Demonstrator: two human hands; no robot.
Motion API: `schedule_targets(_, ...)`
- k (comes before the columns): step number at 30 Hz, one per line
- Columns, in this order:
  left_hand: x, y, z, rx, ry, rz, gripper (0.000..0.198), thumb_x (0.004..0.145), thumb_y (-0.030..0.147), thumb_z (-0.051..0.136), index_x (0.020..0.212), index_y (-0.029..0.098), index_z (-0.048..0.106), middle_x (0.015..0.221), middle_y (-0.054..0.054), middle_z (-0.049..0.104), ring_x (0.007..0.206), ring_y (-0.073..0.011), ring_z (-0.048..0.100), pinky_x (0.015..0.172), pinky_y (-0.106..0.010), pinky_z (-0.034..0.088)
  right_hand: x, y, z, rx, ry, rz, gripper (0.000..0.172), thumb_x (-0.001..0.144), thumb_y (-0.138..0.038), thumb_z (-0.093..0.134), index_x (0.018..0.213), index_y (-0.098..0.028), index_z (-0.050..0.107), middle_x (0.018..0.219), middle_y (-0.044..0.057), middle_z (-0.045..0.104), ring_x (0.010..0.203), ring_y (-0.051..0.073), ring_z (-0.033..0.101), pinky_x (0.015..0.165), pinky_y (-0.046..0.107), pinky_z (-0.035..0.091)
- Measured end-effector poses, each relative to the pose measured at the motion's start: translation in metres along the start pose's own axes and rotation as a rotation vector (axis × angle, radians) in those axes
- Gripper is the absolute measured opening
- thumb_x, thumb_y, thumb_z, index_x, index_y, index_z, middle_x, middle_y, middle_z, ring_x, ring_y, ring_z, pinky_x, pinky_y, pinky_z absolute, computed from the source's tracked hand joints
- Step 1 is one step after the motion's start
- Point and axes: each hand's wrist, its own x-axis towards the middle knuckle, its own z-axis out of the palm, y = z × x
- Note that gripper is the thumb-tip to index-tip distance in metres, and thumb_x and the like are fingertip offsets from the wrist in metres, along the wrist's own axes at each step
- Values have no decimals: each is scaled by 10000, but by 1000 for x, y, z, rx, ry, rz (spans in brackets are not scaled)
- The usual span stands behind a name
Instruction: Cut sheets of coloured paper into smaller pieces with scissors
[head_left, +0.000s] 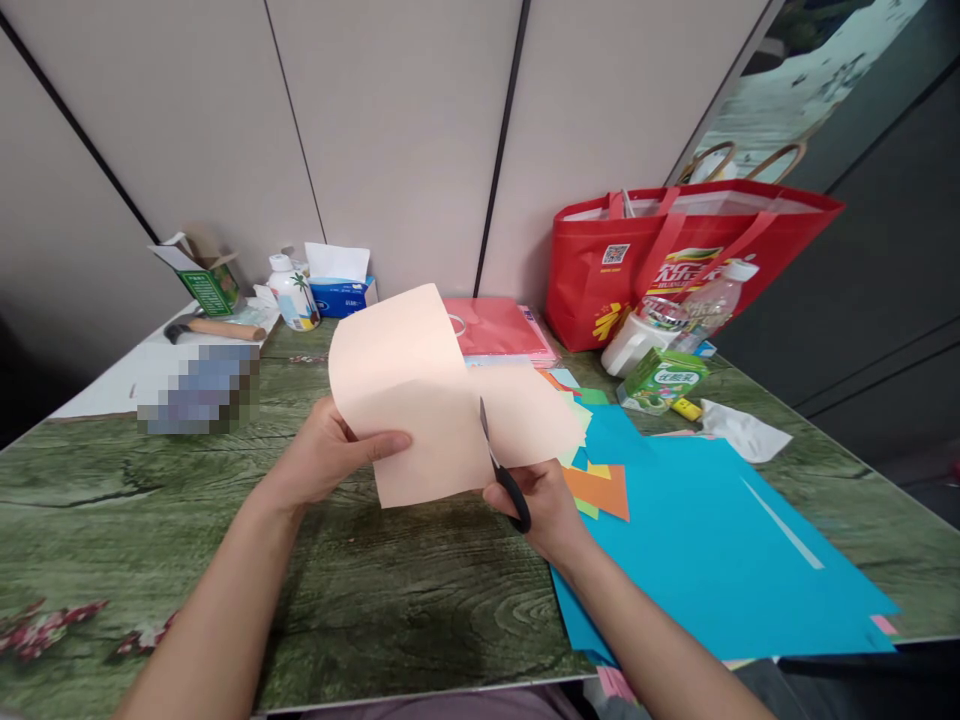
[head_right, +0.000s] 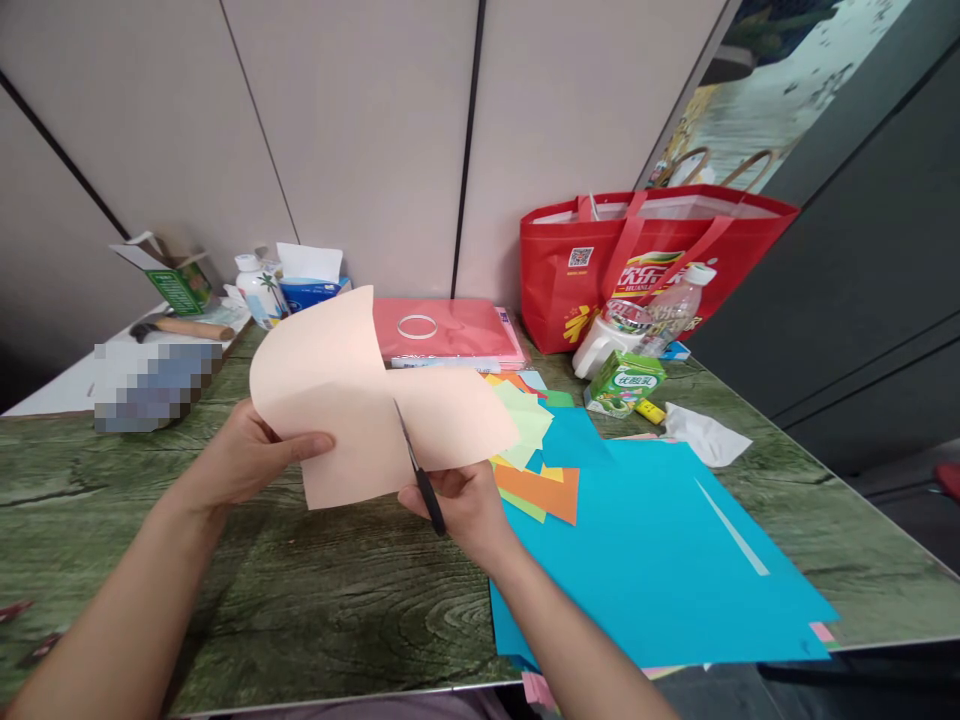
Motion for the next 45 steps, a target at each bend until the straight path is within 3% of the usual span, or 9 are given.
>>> schedule_targets(9, 0, -2, -2, 25, -3, -11, 422, 614, 293, 728, 1011, 188, 632, 1026, -76, 684, 878, -242, 643, 710, -342, 555, 0, 0, 1, 5, 17, 24, 282, 407, -240, 807, 594, -186, 603, 530, -18, 583, 508, 130, 506, 498, 271, 442)
schedule_targets(15, 0, -1, -1, 30, -16, 4, 442, 619, 281, 728, 1041, 197, 622, 1053, -68, 674, 898, -229, 635, 726, -319, 548, -1, -1, 0, 29, -7, 1, 356, 414, -214, 801, 728, -195, 635, 730, 22, 657, 659, 171, 572, 532, 260, 449)
schedule_targets(21, 0, -2, -2, 69, -11, -7, 505, 608, 320, 728, 1077, 180, 605, 1101, -90, 650, 946, -261, 615, 757, -356, 539, -1, -1, 0, 7, -10, 21, 318, 396, -216, 810, 642, -182, 611, 539, -18, 561, 565, 146, 524, 452, 235, 396)
schedule_targets(24, 0, -3, -2, 59, -15, -5, 508, 608, 313, 728, 1084, 191, 602, 1109, -88, 647, 948, -256, 616, 758, -344, 539, -1, -1, 0, 10, -1, 34, 362, 397, -214, 803, 715, -182, 633, 532, -23, 554, 515, 127, 485, 415, 228, 364)
schedule_targets(34, 0, -2, -1, 60, -23, -8, 518, 605, 325, 728, 1087, 183, 599, 1114, -98, 643, 961, -267, 610, 758, -361, 537, -1, 1, 0, -21, 7, 56, 281, 411, -255, 797, 600, -190, 599, 499, -28, 540, 494, 120, 478, 456, 244, 409)
schedule_targets(40, 0, -3, -1, 45, -37, -13, 506, 613, 315, 726, 1086, 188, 600, 1103, -87, 650, 941, -254, 620, 751, -346, 541, 0, -2, 3, -5, 18, 36, 347, 380, -235, 806, 657, -190, 601, 449, -61, 452, 445, 88, 394, 405, 217, 348)
schedule_targets(45, 1, -4, 0, 42, -35, -20, 510, 611, 316, 727, 1088, 191, 598, 1106, -83, 649, 944, -250, 618, 757, -342, 537, 0, -6, 5, -31, 8, 13, 308, 408, -295, 788, 590, -187, 565, 441, -56, 435, 446, 89, 393, 405, 223, 336)
